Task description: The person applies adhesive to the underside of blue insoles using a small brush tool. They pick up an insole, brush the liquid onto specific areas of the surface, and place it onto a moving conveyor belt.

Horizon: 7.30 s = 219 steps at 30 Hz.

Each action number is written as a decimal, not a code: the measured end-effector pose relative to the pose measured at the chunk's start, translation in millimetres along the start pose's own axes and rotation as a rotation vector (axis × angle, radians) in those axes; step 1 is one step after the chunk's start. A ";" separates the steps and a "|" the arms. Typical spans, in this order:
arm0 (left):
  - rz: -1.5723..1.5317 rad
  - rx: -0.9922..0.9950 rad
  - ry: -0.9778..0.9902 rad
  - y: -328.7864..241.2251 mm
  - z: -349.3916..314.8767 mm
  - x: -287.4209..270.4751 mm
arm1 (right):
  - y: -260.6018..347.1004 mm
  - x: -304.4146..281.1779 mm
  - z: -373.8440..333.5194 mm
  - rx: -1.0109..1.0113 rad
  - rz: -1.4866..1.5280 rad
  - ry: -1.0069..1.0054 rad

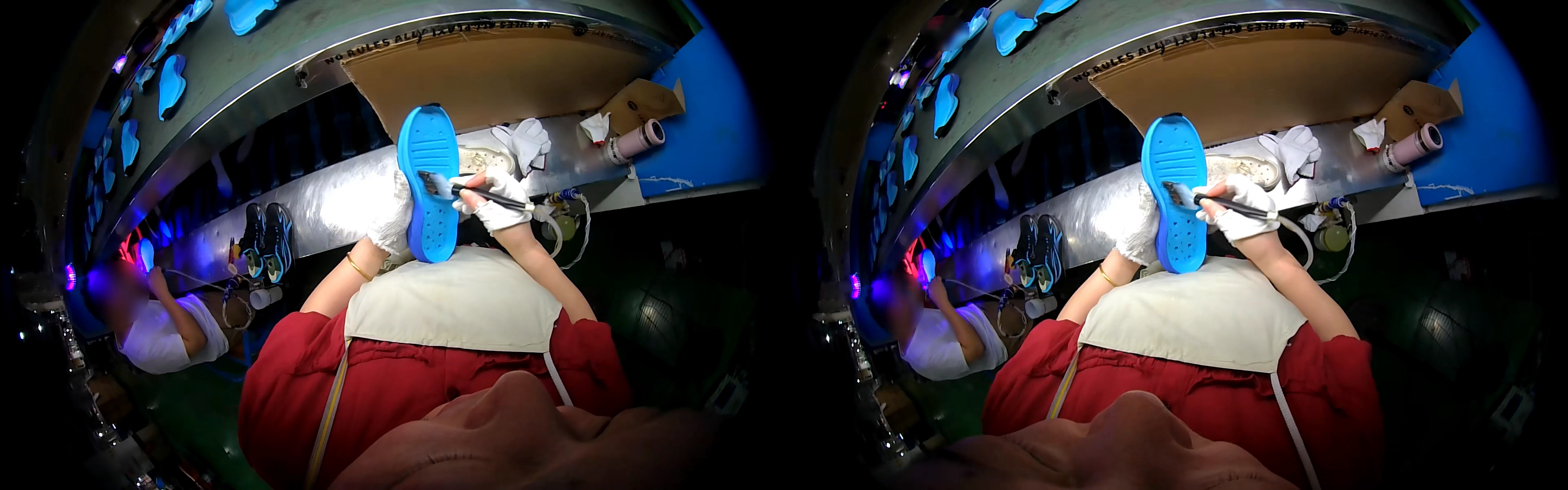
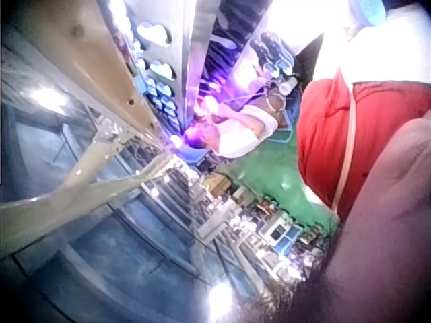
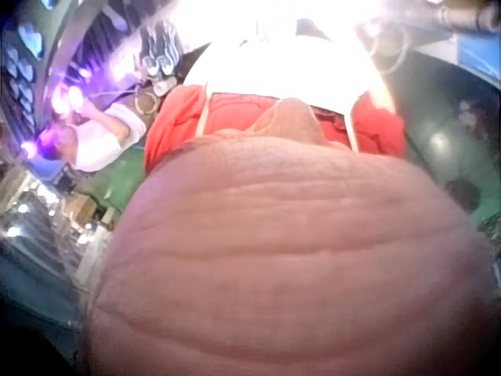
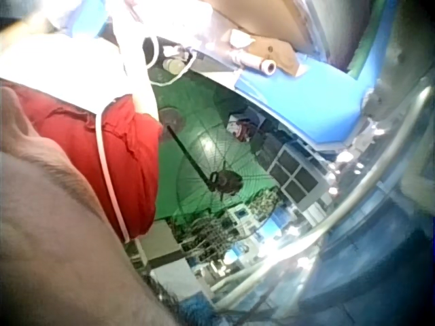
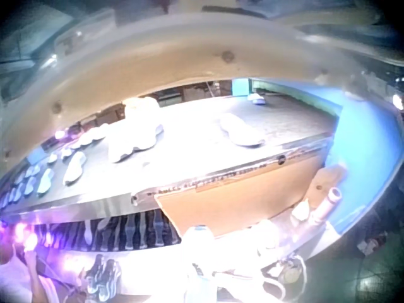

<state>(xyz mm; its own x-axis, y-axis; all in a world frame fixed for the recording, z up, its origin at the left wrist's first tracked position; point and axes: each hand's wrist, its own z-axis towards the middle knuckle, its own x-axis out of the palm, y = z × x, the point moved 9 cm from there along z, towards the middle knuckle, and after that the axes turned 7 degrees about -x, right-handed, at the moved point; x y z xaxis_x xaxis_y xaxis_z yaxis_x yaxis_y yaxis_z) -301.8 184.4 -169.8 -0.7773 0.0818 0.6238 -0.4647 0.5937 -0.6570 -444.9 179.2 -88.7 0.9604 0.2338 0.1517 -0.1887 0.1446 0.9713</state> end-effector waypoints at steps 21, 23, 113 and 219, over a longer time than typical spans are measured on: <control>-0.502 0.531 0.574 -128.5 21.9 45.9 | 29.1 30.1 29.7 -0.221 -0.006 0.060; -0.474 0.553 0.615 -133.8 18.1 49.4 | 4.1 27.9 30.6 0.045 0.227 0.075; -0.307 0.210 0.192 -46.4 40.4 47.9 | 65.3 7.4 9.6 -0.570 -0.481 -0.036; 0.373 -0.104 0.006 -104.1 29.9 44.6 | 61.3 14.3 20.1 -0.049 -0.254 0.365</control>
<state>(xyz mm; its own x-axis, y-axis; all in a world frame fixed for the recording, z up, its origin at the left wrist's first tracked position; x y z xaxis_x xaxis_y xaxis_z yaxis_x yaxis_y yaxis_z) -300.8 102.3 -86.3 -0.8821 0.3123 0.3528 -0.1047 0.6000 -0.7931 -438.6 172.1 -23.3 0.8440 0.5075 -0.1736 0.0262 0.2843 0.9584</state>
